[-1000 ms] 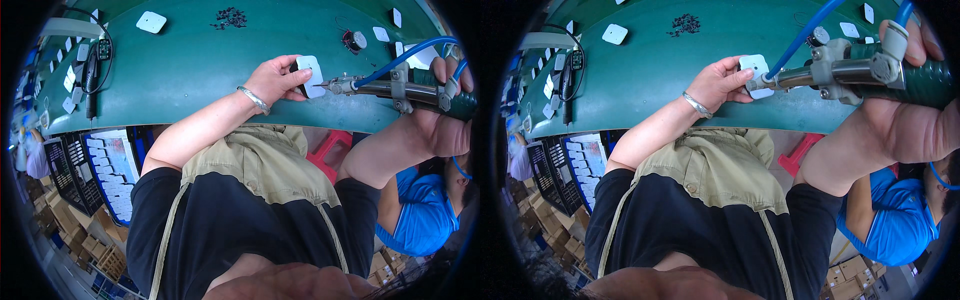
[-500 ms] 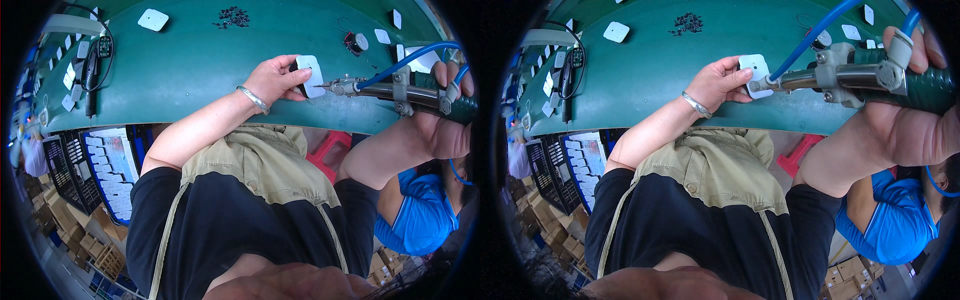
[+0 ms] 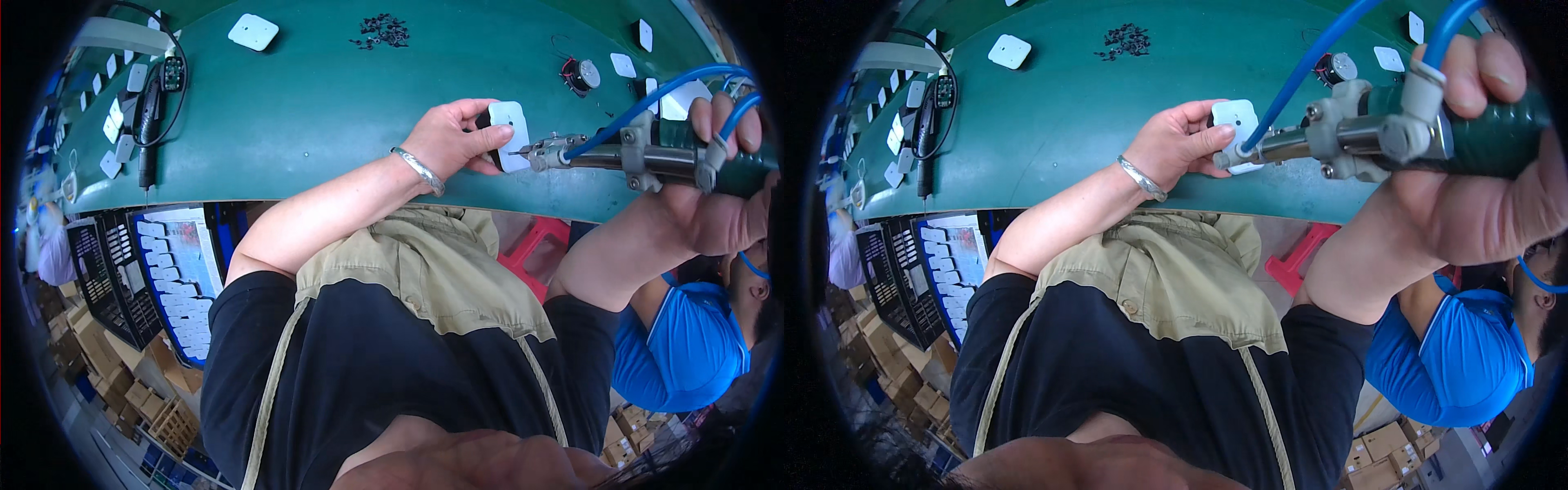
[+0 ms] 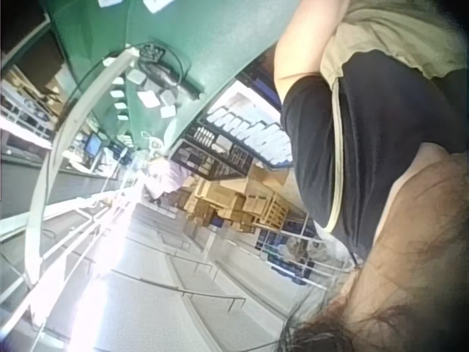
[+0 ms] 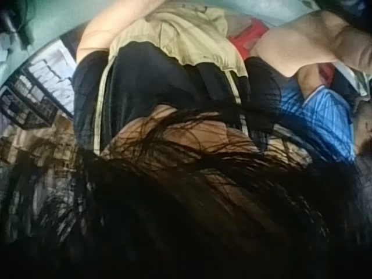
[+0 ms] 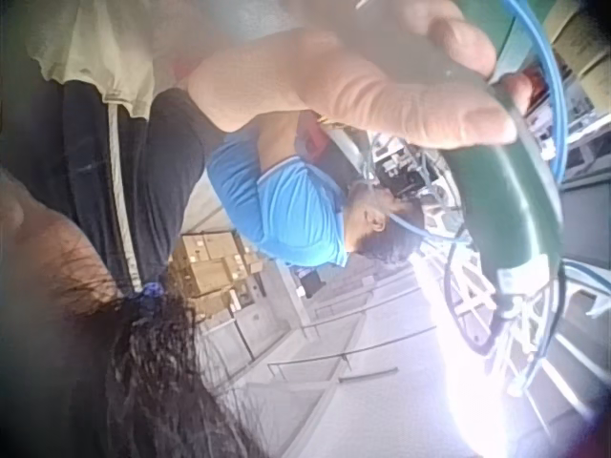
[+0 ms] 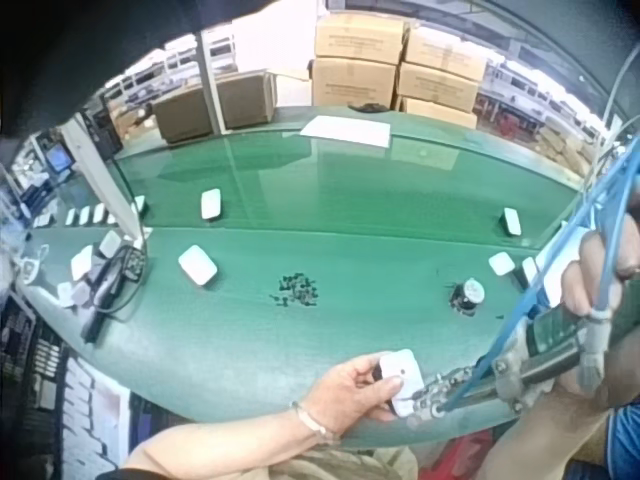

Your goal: The person assembles small white electronic components using a pneumatic screwdriver to drive screws into them.

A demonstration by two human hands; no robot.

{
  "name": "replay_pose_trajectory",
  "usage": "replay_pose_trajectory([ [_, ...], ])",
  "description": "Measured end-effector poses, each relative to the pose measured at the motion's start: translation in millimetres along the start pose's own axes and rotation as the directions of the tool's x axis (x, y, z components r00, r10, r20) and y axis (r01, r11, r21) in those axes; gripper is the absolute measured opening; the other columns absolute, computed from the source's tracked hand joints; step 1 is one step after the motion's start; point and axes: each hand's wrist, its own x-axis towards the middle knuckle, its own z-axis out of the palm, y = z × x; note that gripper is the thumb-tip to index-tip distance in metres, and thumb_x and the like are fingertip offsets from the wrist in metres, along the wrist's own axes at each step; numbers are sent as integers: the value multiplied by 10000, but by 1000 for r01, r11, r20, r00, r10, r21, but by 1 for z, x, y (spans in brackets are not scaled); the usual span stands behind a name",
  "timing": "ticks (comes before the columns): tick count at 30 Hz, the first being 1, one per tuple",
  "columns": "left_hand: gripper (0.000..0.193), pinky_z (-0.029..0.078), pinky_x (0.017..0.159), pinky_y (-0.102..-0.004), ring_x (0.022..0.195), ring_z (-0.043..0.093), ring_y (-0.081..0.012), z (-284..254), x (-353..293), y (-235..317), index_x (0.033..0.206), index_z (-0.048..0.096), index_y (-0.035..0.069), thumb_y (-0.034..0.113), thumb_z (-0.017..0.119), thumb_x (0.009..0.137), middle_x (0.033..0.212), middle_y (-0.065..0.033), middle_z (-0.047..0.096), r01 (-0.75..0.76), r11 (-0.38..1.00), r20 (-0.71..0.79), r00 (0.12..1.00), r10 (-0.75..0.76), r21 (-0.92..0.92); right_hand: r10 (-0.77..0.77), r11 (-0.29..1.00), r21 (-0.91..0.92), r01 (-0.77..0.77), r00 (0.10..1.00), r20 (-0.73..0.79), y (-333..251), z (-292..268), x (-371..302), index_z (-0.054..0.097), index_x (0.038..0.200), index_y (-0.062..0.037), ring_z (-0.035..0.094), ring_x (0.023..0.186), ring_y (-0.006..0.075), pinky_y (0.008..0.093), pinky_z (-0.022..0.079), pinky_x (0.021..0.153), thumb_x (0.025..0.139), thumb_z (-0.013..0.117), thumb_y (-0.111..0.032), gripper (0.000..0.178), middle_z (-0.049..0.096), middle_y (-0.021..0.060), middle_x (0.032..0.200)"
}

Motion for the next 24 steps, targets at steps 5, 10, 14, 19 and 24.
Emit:
replay_pose_trajectory([
  [5, 410, 539, 660, -258, 880, 587, -151, -22, 5, 13, 1198, 435, 45, 150, 576, 828, 1043, -65, 551, -114, 991, -23, 993, 113, -71, 136, 968, -249, -31, 899, 416, -72, -52, 48, 564, 969, -124, 503, 442, 87, 220, 415, 328, 813, 587, -273, 217, 576, 38, 684],
  [10, 377, 536, 630, -270, 845, 604, -162, -38, 11, 15, 1166, 455, 52, 146, 574, 821, 999, -55, 572, -149, 985, -126, 982, 138, -84, 41, 959, -264, 105, 868, 495, -86, -53, 5, 395, 1093, -26, 425, 677, 128, 276, 343, 661, 752, 609, -240, 456, 438, 51, 811],
  [14, 352, 519, 569, -252, 768, 606, -127, -43, 20, 25, 1125, 503, 52, 150, 587, 797, 935, -47, 589, -133, 991, -151, 980, 133, 11, 40, 950, -300, 85, 921, 388, -70, -56, 4, 388, 1118, -53, 402, 671, 119, 252, 319, 626, 745, 619, -243, 478, 430, 39, 804],
  [19, 387, 519, 631, -290, 769, 617, -169, -71, 74, 102, 1147, 492, 46, 157, 570, 785, 928, -99, 605, -405, 738, -156, 813, 561, 540, -28, 918, -355, 178, 921, 389, -94, -78, 20, 418, 1152, -27, 474, 693, 135, 266, 320, 587, 797, 533, -332, 482, 548, 103, 1000],
  [24, 372, 468, 809, -343, 943, 583, -229, -114, 174, 168, 1028, 612, 217, 267, 613, 658, 1034, -46, 607, 109, 472, -396, 722, 567, 875, 113, 970, -243, 13, 860, 498, -2, -107, 124, 488, 1081, -10, 490, 704, 158, 297, 364, 606, 793, 506, -330, 431, 562, 126, 1030],
])
